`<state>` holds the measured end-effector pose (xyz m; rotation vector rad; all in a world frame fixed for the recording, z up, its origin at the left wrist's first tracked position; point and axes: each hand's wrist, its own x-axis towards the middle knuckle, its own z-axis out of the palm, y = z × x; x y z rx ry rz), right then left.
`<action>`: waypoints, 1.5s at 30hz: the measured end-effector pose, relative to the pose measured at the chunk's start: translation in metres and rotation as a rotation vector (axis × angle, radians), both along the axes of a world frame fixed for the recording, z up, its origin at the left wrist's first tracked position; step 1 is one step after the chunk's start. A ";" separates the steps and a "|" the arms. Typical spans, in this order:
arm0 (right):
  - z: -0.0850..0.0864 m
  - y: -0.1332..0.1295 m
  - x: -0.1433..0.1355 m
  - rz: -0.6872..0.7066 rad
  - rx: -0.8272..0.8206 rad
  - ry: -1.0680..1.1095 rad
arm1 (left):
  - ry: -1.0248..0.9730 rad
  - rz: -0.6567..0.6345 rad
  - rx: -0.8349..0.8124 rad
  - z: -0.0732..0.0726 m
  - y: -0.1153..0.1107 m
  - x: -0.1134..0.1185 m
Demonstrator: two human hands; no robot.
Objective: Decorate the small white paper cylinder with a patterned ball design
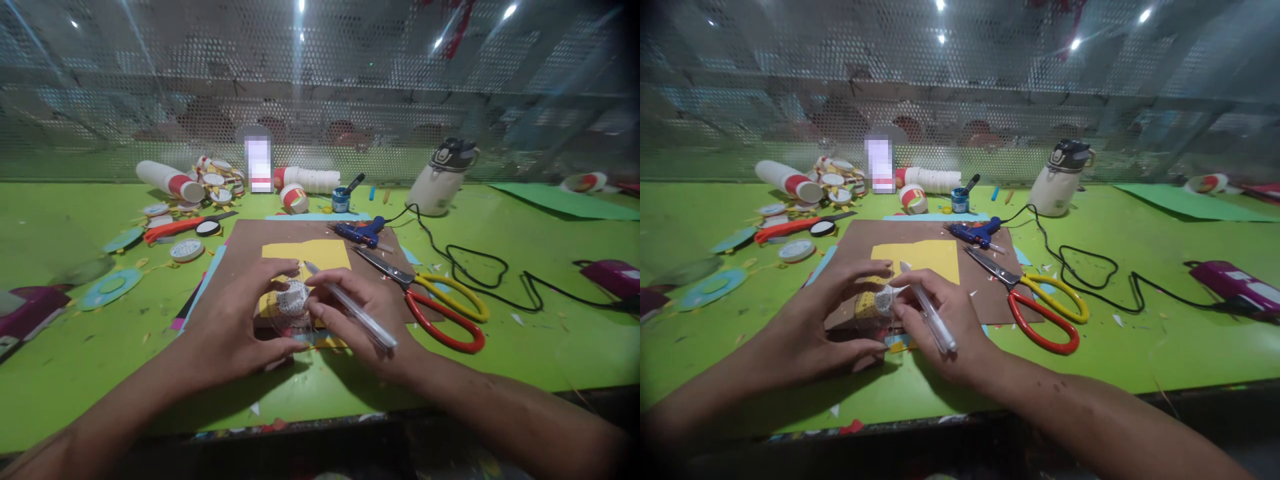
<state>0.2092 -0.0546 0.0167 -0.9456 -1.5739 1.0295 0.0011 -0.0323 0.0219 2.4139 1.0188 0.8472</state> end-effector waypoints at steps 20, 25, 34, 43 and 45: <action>0.006 -0.004 0.000 -0.008 0.088 -0.108 | 0.021 0.039 -0.001 0.001 0.003 -0.004; 0.012 -0.002 0.009 -0.084 0.003 -0.071 | 0.057 0.094 -0.074 0.001 0.007 -0.013; 0.006 0.015 0.015 -0.239 -0.108 -0.051 | 0.118 0.130 -0.156 -0.005 0.016 -0.012; -0.009 0.028 0.008 -0.165 -0.221 0.070 | 0.136 0.106 -0.142 -0.018 0.020 -0.010; -0.011 0.029 0.006 -0.156 -0.281 0.115 | 0.129 0.101 -0.150 -0.018 0.020 -0.010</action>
